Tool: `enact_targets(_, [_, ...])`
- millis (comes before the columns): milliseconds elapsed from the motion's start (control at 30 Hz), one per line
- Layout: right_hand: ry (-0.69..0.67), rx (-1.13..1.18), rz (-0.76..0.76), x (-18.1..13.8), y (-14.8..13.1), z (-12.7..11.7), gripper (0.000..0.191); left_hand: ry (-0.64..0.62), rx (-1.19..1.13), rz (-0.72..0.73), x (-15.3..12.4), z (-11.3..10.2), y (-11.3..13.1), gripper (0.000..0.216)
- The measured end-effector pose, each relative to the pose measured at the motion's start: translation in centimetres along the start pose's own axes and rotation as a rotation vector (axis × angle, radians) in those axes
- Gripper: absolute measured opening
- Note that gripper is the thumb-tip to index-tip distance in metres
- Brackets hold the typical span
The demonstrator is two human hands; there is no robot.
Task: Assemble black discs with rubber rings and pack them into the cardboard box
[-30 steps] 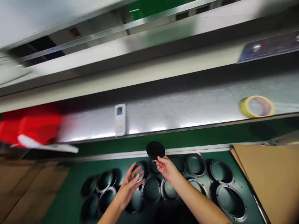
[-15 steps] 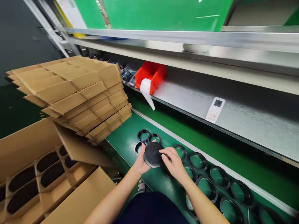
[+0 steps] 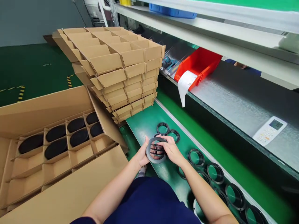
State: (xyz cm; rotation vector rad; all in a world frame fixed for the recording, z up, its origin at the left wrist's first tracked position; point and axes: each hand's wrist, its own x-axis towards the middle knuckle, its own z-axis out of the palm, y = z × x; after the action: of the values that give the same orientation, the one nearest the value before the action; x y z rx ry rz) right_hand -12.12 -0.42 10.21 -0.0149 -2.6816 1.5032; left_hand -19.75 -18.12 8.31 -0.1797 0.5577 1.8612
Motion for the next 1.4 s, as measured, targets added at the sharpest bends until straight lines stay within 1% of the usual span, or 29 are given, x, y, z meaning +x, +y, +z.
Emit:
enact_targets(67, [0.004, 0.109, 0.060, 0.8, -0.4, -0.1, 0.064, -0.015, 0.005, -0.018, 0.1, -0.3, 0.7, 0.087])
enact_targets(167, [0.063, 0.249, 0.181, 1.4, -0.3, -0.2, 0.067, -0.039, 0.003, -0.046, 0.7, -0.5, 1.5, 0.089])
enact_targets(233, [0.104, 0.295, 0.231, 1.5, 0.2, 0.0, 0.068, -0.036, -0.004, -0.075, 1.3, -0.7, 2.0, 0.089])
enact_targets(300, [0.142, 0.292, 0.256, 1.2, 1.0, 0.5, 0.069, -0.021, -0.013, -0.110, 2.0, -0.9, 2.2, 0.088])
enact_targets(333, [0.158, 0.259, 0.260, 0.9, 1.3, 1.0, 0.068, -0.008, -0.022, -0.127, 2.3, -1.1, 2.3, 0.087])
enact_targets(400, [0.167, 0.108, 0.218, 0.1, 1.9, 2.1, 0.063, 0.034, -0.066, -0.131, 3.1, -1.6, 2.2, 0.079])
enact_targets(467, [0.110, -0.102, 0.111, -0.8, 2.4, 3.4, 0.058, 0.104, -0.116, -0.131, 3.8, -2.5, 2.0, 0.067])
enact_targets(533, [0.009, -0.258, 0.022, -1.3, 2.8, 4.5, 0.061, 0.178, -0.116, -0.183, 4.4, -3.6, 1.6, 0.060])
enact_targets(567, [-0.042, -0.294, 0.017, -1.3, 3.1, 4.9, 0.064, 0.205, -0.093, -0.223, 4.7, -4.1, 1.4, 0.061])
enact_targets(633, [-0.132, -0.288, 0.107, -0.7, 3.9, 5.2, 0.079, 0.239, -0.025, -0.291, 5.4, -4.8, 1.1, 0.066])
enact_targets(733, [-0.252, -0.176, 0.297, 1.5, 5.3, 4.8, 0.118, 0.228, 0.072, -0.315, 7.0, -5.1, 1.3, 0.073])
enact_targets(767, [-0.272, -0.140, 0.323, 2.4, 5.8, 4.6, 0.128, 0.221, 0.120, -0.322, 7.8, -5.2, 1.7, 0.077])
enact_targets(800, [-0.279, -0.118, 0.326, 3.4, 6.4, 4.3, 0.133, 0.230, 0.197, -0.316, 8.8, -5.2, 2.2, 0.080])
enact_targets(833, [-0.264, -0.116, 0.322, 4.5, 7.0, 4.0, 0.134, 0.276, 0.327, -0.276, 9.9, -5.4, 2.8, 0.083])
enact_targets(900, [-0.169, -0.180, 0.354, 6.6, 8.5, 3.5, 0.130, 0.463, 0.678, -0.102, 12.5, -6.2, 4.2, 0.078])
enact_targets(967, [-0.044, -0.322, 0.459, 8.8, 10.2, 3.1, 0.125, 0.662, 0.965, 0.095, 15.4, -7.7, 5.6, 0.061])
enact_targets(1000, [0.003, -0.401, 0.515, 9.8, 11.0, 3.0, 0.123, 0.725, 1.039, 0.151, 16.9, -8.5, 6.2, 0.053])
enact_targets(1033, [0.025, -0.473, 0.560, 10.8, 11.9, 3.0, 0.121, 0.752, 1.066, 0.165, 18.2, -9.4, 6.7, 0.050])
enact_targets(1067, [0.021, -0.532, 0.588, 11.7, 12.7, 3.1, 0.121, 0.751, 1.064, 0.149, 19.4, -10.3, 7.0, 0.047])
enact_targets(1167, [-0.050, -0.652, 0.616, 14.0, 14.6, 3.8, 0.120, 0.715, 1.038, 0.111, 21.9, -12.3, 7.4, 0.031])
enact_targets(1267, [-0.072, -0.702, 0.616, 15.9, 15.9, 4.8, 0.121, 0.701, 0.953, 0.114, 22.8, -13.4, 7.8, 0.027])
enact_targets(1400, [-0.116, -0.718, 0.575, 18.1, 16.8, 5.8, 0.119, 0.694, 0.824, 0.099, 22.8, -13.8, 9.1, 0.020])
